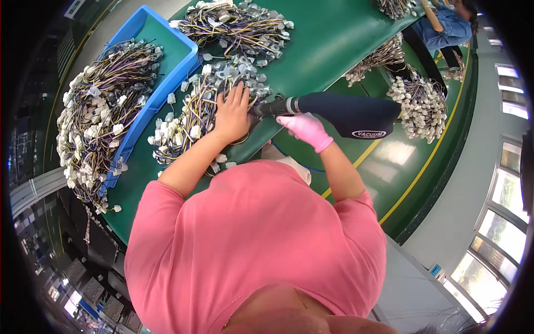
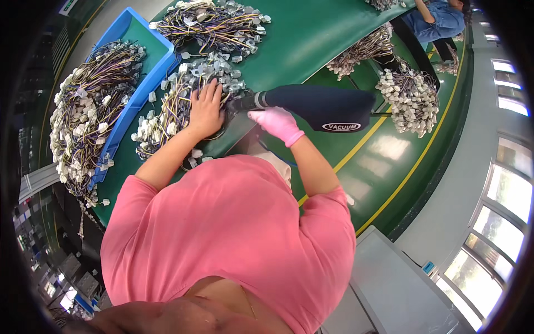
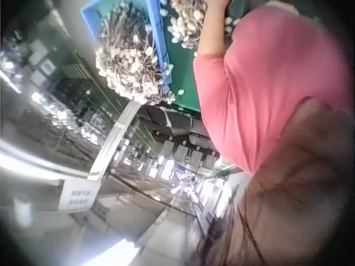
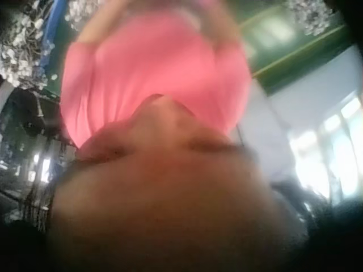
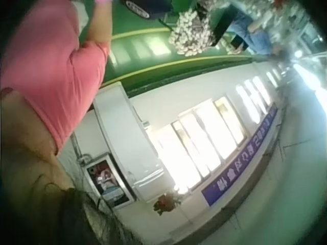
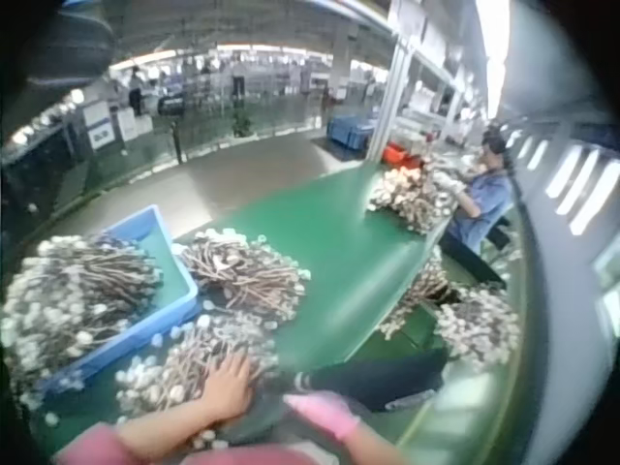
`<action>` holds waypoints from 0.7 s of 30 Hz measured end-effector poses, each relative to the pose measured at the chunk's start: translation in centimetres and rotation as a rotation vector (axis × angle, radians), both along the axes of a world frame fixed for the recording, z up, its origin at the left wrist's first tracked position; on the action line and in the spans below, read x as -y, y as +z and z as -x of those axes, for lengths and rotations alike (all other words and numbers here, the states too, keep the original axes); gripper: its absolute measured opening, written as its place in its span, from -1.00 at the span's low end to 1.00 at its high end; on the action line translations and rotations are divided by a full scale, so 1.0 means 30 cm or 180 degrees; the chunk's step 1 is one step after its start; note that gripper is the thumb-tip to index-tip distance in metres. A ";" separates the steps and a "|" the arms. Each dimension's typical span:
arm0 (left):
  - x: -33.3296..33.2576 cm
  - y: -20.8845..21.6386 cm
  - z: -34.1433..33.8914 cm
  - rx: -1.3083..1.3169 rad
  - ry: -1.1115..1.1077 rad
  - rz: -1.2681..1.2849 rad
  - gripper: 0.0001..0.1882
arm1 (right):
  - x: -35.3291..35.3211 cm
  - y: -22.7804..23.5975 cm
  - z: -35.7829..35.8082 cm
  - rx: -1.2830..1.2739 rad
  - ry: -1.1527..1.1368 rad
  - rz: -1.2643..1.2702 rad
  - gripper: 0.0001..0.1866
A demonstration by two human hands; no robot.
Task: Processing wire harnesses by using a pneumatic air gun on connectors and sorting them into a storage bin.
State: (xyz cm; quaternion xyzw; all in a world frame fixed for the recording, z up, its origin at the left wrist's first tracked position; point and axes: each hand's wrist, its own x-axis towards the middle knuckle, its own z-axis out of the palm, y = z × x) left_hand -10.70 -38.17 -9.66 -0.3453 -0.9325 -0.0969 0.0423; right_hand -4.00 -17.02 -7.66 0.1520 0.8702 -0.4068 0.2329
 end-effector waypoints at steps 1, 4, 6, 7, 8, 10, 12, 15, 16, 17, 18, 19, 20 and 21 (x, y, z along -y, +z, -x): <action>0.004 0.012 -0.015 0.0225 -0.0068 -0.0193 -0.17 | 0.010 -0.008 0.012 -0.0075 -0.0176 0.0283 -0.60; 0.018 0.037 -0.064 0.0369 -0.0210 -0.0132 -0.05 | -0.028 0.068 -0.002 0.0010 -0.0249 -0.0058 -0.58; 0.002 0.010 -0.064 0.0150 -0.0160 0.0286 -0.07 | -0.036 0.066 -0.027 -0.0213 -0.0290 -0.0232 -0.56; -0.013 0.004 -0.061 -0.0056 -0.0152 0.0693 -0.09 | -0.034 0.034 -0.033 -0.0516 -0.0007 -0.0691 -0.57; -0.019 0.004 -0.056 -0.0022 -0.0124 0.0907 -0.15 | -0.041 0.012 -0.026 -0.0506 -0.0021 -0.0704 -0.57; -0.001 -0.039 -0.050 -0.0133 -0.0137 0.0853 -0.17 | -0.022 0.049 0.041 0.0735 -0.0020 0.0187 -0.56; 0.016 -0.044 -0.052 -0.0075 -0.0129 0.0688 -0.20 | -0.047 0.061 0.066 0.0404 -0.0512 0.0424 -0.56; 0.014 -0.004 -0.056 -0.0041 -0.0199 0.0517 -0.20 | -0.018 0.036 0.117 -0.0196 -0.1218 0.0545 -0.55; 0.021 0.006 -0.066 0.0088 -0.0252 0.0263 -0.18 | -0.001 0.004 0.130 0.0018 -0.0894 0.0497 -0.56; 0.036 0.017 -0.086 0.0173 -0.0288 -0.0083 -0.14 | 0.017 -0.017 0.146 0.0228 -0.0561 0.0445 -0.57; 0.066 0.055 -0.103 0.0174 -0.0146 -0.0318 -0.11 | 0.048 0.011 0.133 0.0430 -0.0786 0.0940 -0.66; 0.099 0.107 -0.110 0.0175 -0.0021 -0.0554 -0.08 | 0.051 0.031 0.129 0.0426 -0.0707 0.0958 -0.66; 0.141 0.151 -0.097 0.0183 0.0523 -0.0692 -0.06 | 0.028 0.048 0.130 0.0279 -0.0788 0.0994 -0.67; 0.201 0.187 -0.092 0.0189 0.1079 -0.0829 -0.04 | 0.011 0.052 0.128 0.0141 -0.0858 0.1034 -0.67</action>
